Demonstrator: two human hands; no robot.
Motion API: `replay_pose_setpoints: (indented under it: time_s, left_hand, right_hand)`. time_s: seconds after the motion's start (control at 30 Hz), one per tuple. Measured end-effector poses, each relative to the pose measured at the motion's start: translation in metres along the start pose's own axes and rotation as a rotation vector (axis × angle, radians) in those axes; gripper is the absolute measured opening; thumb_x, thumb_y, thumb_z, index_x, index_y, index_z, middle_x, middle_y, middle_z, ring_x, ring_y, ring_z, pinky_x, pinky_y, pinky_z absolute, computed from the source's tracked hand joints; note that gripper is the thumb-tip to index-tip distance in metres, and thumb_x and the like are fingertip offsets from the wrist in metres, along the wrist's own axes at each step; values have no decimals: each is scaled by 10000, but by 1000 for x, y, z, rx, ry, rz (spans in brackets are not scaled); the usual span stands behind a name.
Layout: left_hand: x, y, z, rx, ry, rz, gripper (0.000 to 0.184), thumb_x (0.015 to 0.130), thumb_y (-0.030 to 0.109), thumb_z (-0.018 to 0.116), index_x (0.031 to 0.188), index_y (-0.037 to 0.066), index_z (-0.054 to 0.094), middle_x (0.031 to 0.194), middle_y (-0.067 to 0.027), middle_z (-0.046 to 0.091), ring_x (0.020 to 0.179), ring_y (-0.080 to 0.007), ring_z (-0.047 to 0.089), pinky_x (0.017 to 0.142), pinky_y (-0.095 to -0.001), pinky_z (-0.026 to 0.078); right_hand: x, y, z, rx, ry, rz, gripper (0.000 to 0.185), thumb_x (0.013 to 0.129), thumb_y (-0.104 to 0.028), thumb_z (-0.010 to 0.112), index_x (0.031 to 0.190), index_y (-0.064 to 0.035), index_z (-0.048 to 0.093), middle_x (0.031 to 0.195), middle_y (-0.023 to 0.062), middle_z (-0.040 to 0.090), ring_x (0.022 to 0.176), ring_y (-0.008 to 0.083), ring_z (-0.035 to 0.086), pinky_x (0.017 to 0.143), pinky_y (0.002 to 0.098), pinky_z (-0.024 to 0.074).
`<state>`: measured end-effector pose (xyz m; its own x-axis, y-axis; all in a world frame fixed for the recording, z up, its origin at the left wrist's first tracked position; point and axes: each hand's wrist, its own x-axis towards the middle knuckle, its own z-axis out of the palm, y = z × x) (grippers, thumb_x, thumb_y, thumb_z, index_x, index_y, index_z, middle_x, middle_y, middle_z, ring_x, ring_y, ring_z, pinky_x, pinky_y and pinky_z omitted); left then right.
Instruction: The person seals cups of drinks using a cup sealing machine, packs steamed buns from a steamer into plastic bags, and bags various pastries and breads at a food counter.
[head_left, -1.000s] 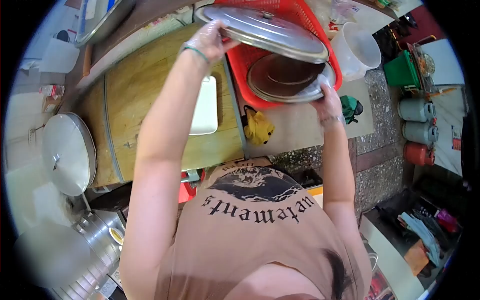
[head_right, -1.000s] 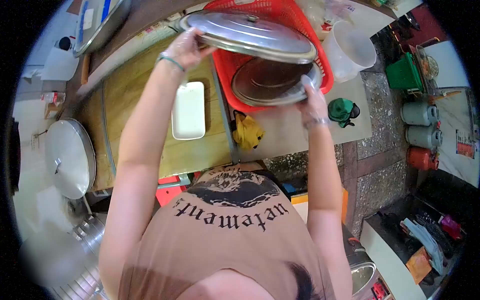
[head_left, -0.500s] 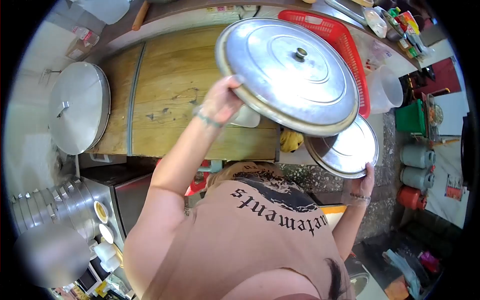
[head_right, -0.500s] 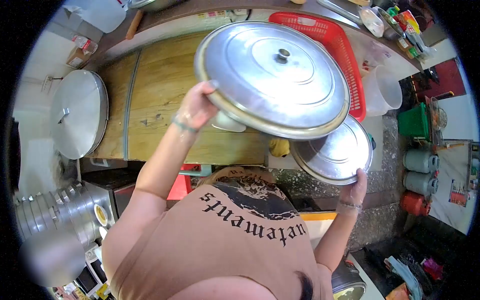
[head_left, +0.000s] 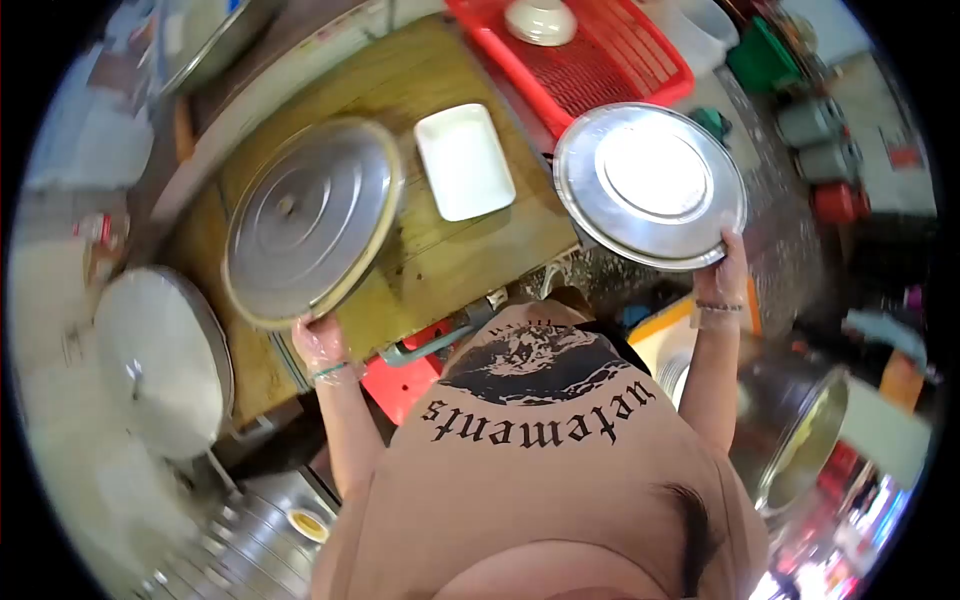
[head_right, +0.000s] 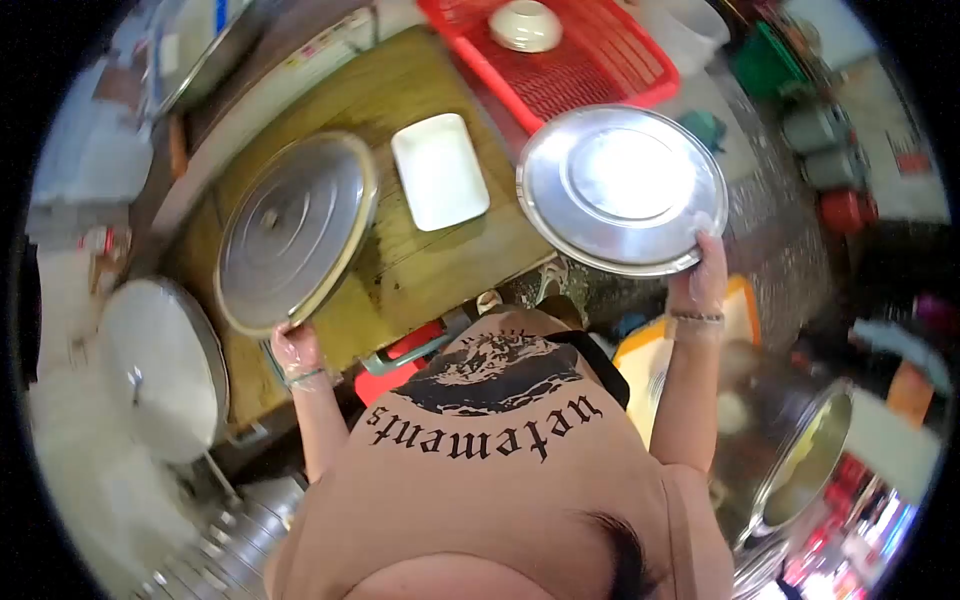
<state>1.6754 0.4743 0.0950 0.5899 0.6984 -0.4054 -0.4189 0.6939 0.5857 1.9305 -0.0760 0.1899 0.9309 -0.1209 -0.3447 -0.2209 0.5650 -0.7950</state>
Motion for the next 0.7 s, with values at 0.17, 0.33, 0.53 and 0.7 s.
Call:
replay_pose_setpoints:
  time_s: [0.17, 0.33, 0.53, 0.7]
  left_hand:
    - [48, -2, -57, -19, -154, -394, 328, 748, 28, 537, 1066, -46, 567, 1117, -152, 599, 1034, -272, 557, 952, -357, 449]
    - [33, -28, -64, 549, -29, -388, 449, 885, 362, 530, 1135, -11, 539, 1159, -136, 572, 1077, -267, 519, 1002, -393, 398]
    - [-85, -152, 86, 1026, -453, -756, 470, 921, 449, 446, 1162, 52, 523, 1161, -114, 560, 1079, -235, 513, 976, -424, 390]
    - [-389, -307, 175, 1045, -1552, -825, 525, 904, 377, 507, 1292, 34, 421, 1206, -90, 531, 1114, -257, 511, 970, -425, 404]
  right_hand:
    - [-66, 17, -3, 150, 211, 2, 351, 860, -232, 532, 1127, -5, 546, 1074, 109, 624, 985, 229, 604, 907, 376, 484]
    - [-133, 1, -35, 185, 173, -101, 306, 859, -226, 528, 1083, -19, 559, 982, 76, 639, 862, 184, 633, 808, 344, 530]
    - [-245, -24, -141, 381, 305, -235, 314, 890, -190, 550, 1183, -81, 519, 1056, 53, 615, 943, 168, 613, 845, 335, 520]
    - [-400, -44, -268, 490, 499, -498, 361, 868, -157, 586, 1212, -80, 506, 1036, 49, 616, 931, 158, 614, 802, 323, 527]
